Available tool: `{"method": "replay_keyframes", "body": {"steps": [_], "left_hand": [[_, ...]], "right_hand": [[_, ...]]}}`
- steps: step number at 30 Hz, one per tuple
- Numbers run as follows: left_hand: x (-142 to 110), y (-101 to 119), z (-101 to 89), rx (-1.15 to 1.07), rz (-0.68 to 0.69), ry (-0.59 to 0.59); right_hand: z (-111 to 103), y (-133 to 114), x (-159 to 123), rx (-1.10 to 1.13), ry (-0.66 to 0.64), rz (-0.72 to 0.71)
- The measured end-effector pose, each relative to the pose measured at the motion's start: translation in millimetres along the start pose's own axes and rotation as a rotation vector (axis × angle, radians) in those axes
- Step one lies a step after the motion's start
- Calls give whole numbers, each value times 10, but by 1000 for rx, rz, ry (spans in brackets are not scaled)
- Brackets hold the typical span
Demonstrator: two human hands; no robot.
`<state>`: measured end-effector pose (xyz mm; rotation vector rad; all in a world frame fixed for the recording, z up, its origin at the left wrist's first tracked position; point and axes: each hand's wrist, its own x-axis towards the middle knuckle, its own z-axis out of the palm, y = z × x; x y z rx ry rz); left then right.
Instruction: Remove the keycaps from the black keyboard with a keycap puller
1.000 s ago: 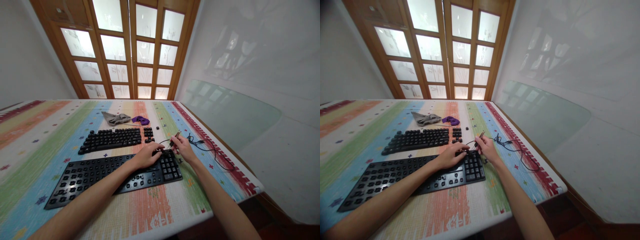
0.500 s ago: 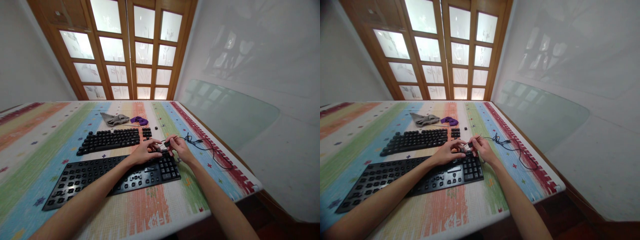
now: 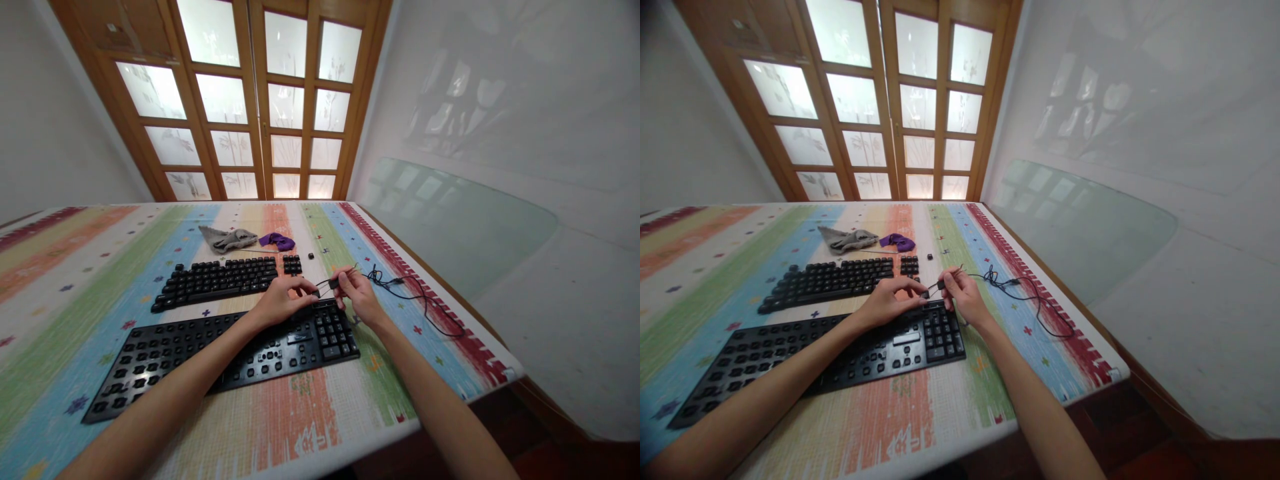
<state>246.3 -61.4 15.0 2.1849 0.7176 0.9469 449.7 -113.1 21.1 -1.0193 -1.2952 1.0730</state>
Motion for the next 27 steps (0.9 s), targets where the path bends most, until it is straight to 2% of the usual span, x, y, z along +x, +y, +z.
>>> {"method": "replay_keyframes", "body": {"steps": [7,19,23,27], "left_hand": [[-6,0,12,82,80,3],[-1,25,9,176,118,58],[198,-17,-77,232,142,81],[562,-180,-86,303,149,63]], "right_hand": [[-32,21,4,-26,-8,-29],[-6,62,-11,-117,0,-59],[-14,45,-4,-117,54,-67],[-38,39,10,-122,77,-66]]}}
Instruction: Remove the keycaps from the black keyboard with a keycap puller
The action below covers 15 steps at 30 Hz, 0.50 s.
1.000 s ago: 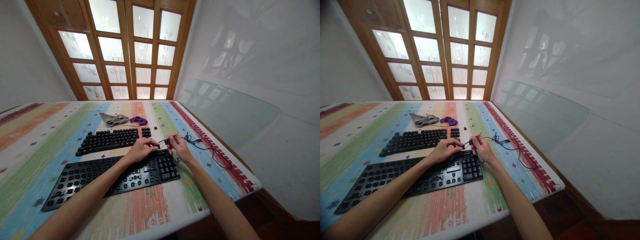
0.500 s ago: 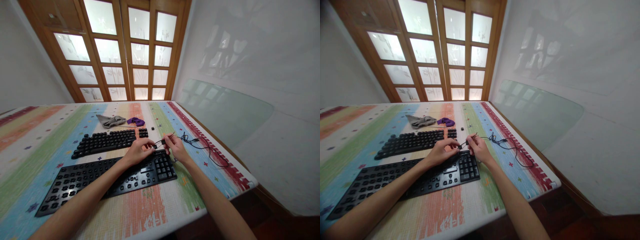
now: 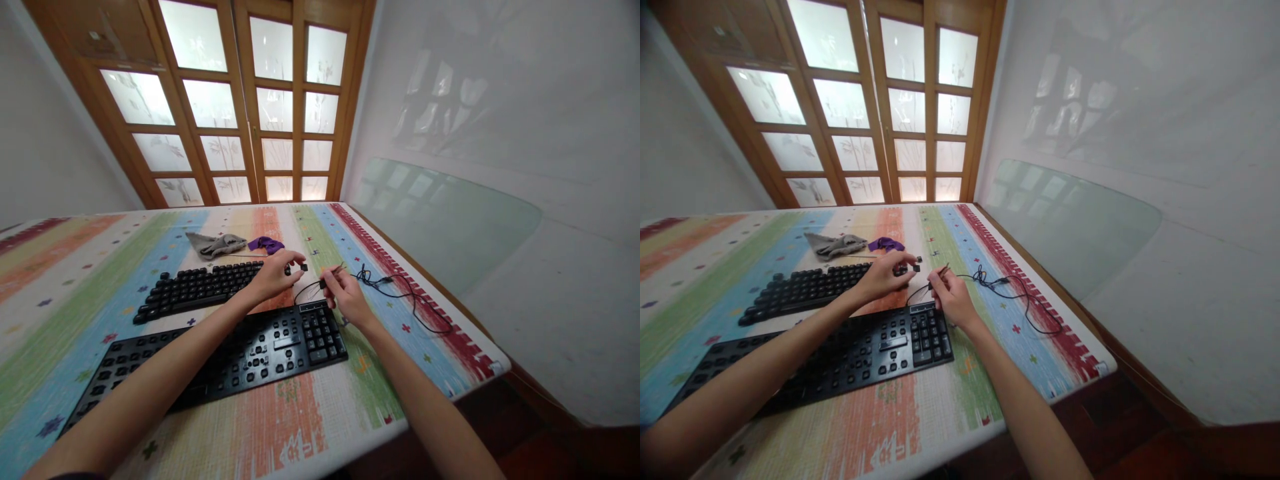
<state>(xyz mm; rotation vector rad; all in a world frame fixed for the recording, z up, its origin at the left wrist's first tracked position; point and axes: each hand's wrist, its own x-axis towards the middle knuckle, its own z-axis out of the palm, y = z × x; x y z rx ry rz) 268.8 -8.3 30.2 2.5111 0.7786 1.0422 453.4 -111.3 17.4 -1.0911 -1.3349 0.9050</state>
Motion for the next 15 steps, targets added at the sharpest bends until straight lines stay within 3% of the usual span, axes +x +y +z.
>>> {"method": "replay_keyframes", "body": {"steps": [8,15], "left_hand": [[559,-374,345,197,24,-181],[701,-575,477,233,-51,-240]], "right_hand": [[-24,56,28,-16,1,-16],[-10,41,17,-22,-8,-3]]}}
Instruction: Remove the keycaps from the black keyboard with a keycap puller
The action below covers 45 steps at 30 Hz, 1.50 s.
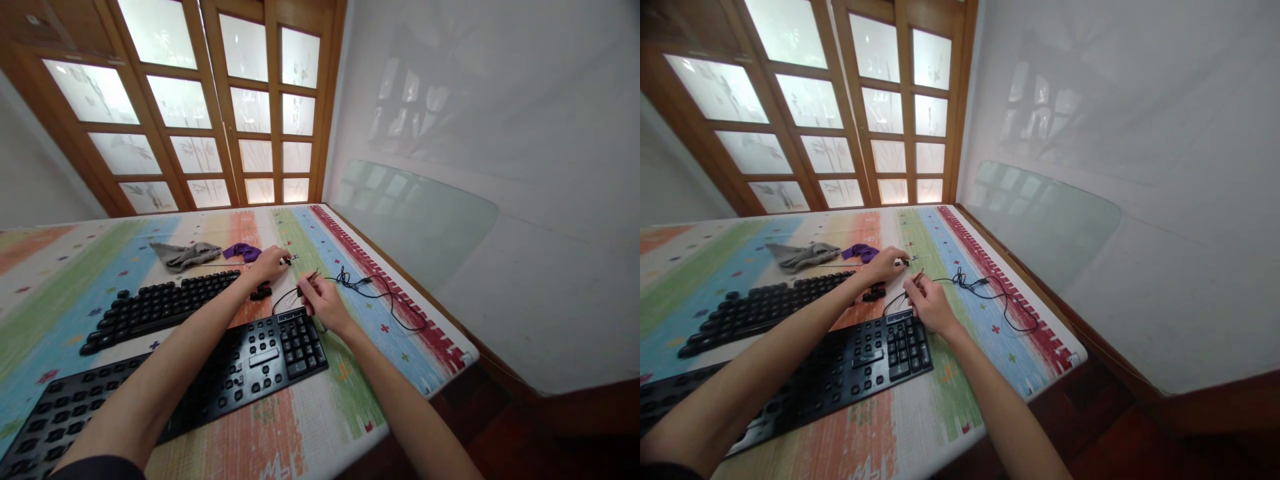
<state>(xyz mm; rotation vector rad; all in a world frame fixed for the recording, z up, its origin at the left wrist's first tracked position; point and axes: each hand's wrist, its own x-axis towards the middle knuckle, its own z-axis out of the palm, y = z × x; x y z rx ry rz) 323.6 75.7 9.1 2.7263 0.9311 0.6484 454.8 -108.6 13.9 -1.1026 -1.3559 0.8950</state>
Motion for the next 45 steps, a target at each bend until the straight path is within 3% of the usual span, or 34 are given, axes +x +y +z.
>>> {"method": "replay_keyframes", "body": {"steps": [11,32,45], "left_hand": [[4,-138,27,-76,-5,-55],[-19,-276,-6,2,-16,-87],[22,-108,3,58,143,-41]], "right_hand": [[-9,-49,-12,4,-7,-4],[2,-40,-3,-16,-7,-25],[-10,-7,-2,-33,-13,-27]]}}
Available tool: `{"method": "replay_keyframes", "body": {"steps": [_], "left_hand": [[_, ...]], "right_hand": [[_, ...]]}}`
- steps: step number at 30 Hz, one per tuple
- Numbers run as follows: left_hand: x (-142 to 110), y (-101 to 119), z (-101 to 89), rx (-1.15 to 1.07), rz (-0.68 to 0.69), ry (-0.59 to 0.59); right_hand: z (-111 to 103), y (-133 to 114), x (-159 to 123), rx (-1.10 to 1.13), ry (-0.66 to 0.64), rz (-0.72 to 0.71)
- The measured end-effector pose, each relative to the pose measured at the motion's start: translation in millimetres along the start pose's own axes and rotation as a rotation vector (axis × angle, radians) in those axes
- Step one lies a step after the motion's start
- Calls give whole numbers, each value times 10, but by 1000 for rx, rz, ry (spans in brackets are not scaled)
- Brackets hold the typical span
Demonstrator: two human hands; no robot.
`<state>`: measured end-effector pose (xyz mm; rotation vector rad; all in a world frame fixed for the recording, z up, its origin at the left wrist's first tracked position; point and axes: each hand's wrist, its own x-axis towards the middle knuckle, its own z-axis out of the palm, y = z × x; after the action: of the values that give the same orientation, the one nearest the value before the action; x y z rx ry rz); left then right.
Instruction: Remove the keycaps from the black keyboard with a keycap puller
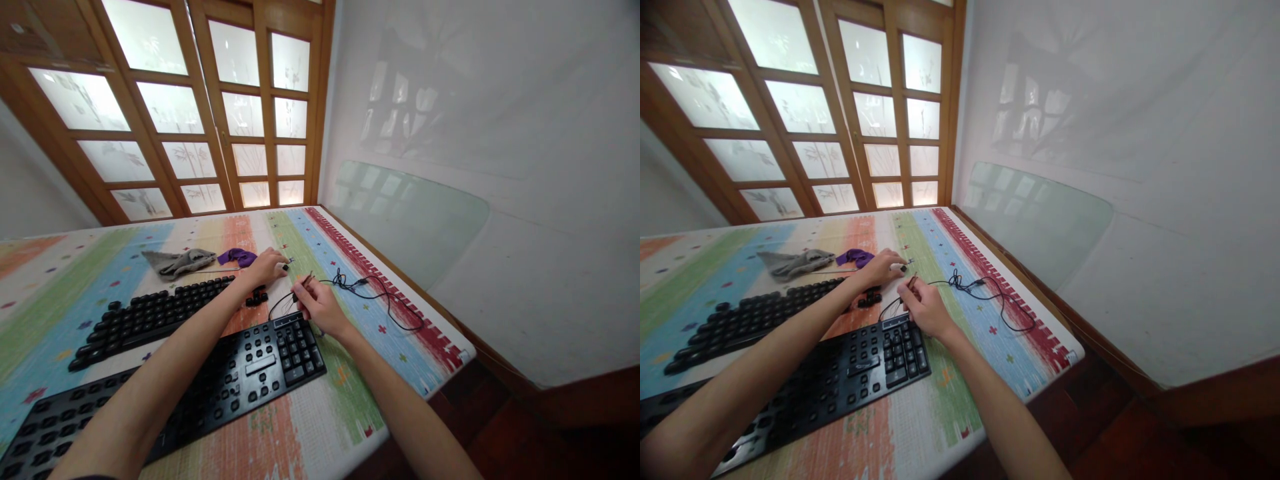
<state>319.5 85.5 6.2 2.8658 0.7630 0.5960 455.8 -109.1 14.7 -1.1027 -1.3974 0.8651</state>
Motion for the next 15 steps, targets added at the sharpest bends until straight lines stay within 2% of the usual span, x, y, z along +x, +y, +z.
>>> {"method": "replay_keyframes", "body": {"steps": [4,15], "left_hand": [[37,22,-5,58,19,-11],[17,-13,61,33,-14,19]], "right_hand": [[1,-16,1,5,-9,11],[-4,-42,-2,5,-11,28]]}}
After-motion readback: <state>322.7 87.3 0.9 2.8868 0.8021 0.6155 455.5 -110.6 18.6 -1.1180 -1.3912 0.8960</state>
